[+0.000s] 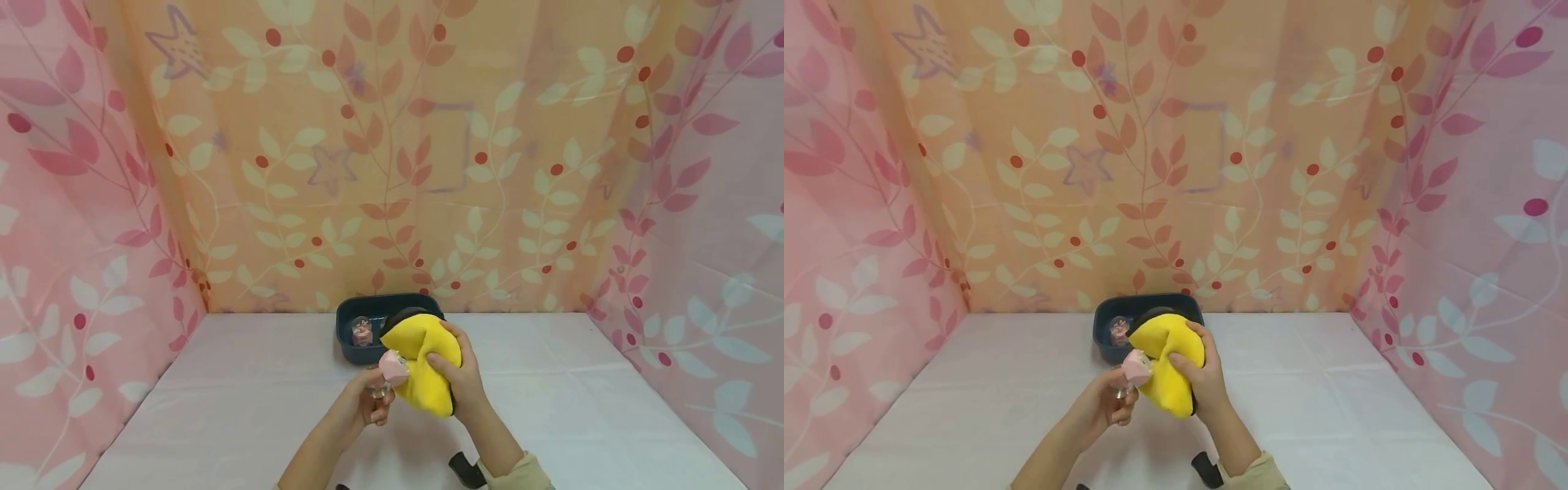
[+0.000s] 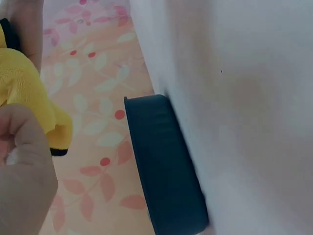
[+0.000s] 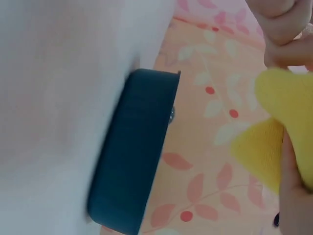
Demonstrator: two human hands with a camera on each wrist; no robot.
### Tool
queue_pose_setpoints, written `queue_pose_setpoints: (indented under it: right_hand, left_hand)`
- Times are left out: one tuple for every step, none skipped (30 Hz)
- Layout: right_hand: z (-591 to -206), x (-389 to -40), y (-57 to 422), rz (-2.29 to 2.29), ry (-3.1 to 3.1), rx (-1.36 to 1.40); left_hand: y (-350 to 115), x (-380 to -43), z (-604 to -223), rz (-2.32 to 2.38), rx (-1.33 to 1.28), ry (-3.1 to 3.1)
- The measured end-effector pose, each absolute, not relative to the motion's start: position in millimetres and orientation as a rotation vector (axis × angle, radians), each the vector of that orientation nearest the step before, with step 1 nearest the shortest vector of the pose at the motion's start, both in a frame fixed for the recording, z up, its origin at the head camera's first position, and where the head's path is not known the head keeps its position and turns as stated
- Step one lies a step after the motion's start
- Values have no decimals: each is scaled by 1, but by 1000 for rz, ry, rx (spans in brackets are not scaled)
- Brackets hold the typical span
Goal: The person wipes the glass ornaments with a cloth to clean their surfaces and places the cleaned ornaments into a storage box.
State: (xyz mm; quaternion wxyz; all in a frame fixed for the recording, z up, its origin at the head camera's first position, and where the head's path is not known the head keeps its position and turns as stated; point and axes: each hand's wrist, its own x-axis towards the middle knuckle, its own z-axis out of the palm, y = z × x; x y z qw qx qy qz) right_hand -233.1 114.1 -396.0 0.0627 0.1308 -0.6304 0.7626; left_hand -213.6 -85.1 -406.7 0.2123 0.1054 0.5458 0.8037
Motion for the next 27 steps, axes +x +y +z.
queue_pose_setpoints:
  right_hand:
    - [-395,-233,114,2308,-1924,455]
    - [-393,-233,114,2301,-1950,508]
    - [-392,-233,113,2293,-1975,559]
    - [-391,-233,113,2284,-2004,606]
    - [-391,-233,113,2276,-2031,648]
    - [-390,-233,113,2263,-2064,683]
    - [-390,-233,112,2256,-2088,718]
    - [-389,-233,112,2247,-2111,750]
    - [-389,-233,111,2242,-2128,782]
    - [-389,-233,111,2235,-2146,807]
    - [-390,-232,110,2232,-2159,823]
    - [-390,-232,110,2221,-2174,831]
    - [-390,-232,110,2215,-2178,830]
    - [-391,-232,109,2208,-2183,813]
    - [-391,-232,109,2204,-2185,785]
    - [-392,-232,109,2200,-2186,747]
    - [-392,-231,108,2196,-2189,703]
    - [-392,-232,108,2192,-2191,656]
    - [-393,-232,108,2194,-2191,607]
    - [-393,-232,108,2197,-2193,553]
    - [-393,-232,108,2207,-2188,500]
    - [-394,-233,109,2218,-2177,449]
    - [-394,-233,109,2240,-2157,404]
    - [-394,-234,110,2267,-2130,365]
    - [-394,-234,111,2289,-2100,347]
    - [-393,-234,112,2317,-2065,342]
    - [-393,-233,112,2346,-2028,359]
  left_hand:
    - [-86,-213,-406,2224,312,1502]
    - [-86,-213,-406,2217,331,1490]
    - [-87,-213,-406,2209,350,1478]
    - [-87,-214,-406,2201,365,1468]
    - [-87,-214,-406,2188,381,1464]
    - [-87,-215,-406,2169,399,1470]
    - [-87,-215,-406,2149,412,1478]
    - [-88,-216,-406,2130,427,1494]
    - [-88,-216,-406,2111,439,1512]
    - [-89,-216,-406,2092,452,1531]
    - [-89,-216,-406,2073,460,1545]
    - [-90,-216,-405,2056,464,1555]
    - [-90,-216,-406,2046,468,1559]
    - [-90,-215,-406,2039,474,1563]
    - [-91,-214,-406,2037,475,1560]
    - [-91,-214,-406,2036,476,1558]
    - [-91,-213,-407,2037,475,1556]
    - [-91,-212,-407,2039,478,1556]
    - [-91,-212,-407,2044,482,1557]
    - [-91,-212,-408,2046,479,1560]
    - [-91,-211,-408,2050,474,1563]
    - [-91,-212,-408,2056,466,1566]
    - [-91,-212,-408,2065,463,1573]
    - [-91,-212,-407,2074,459,1583]
    - [-92,-212,-407,2086,455,1595]
    - [-92,-213,-406,2096,452,1611]
    - [-92,-213,-405,2106,457,1628]
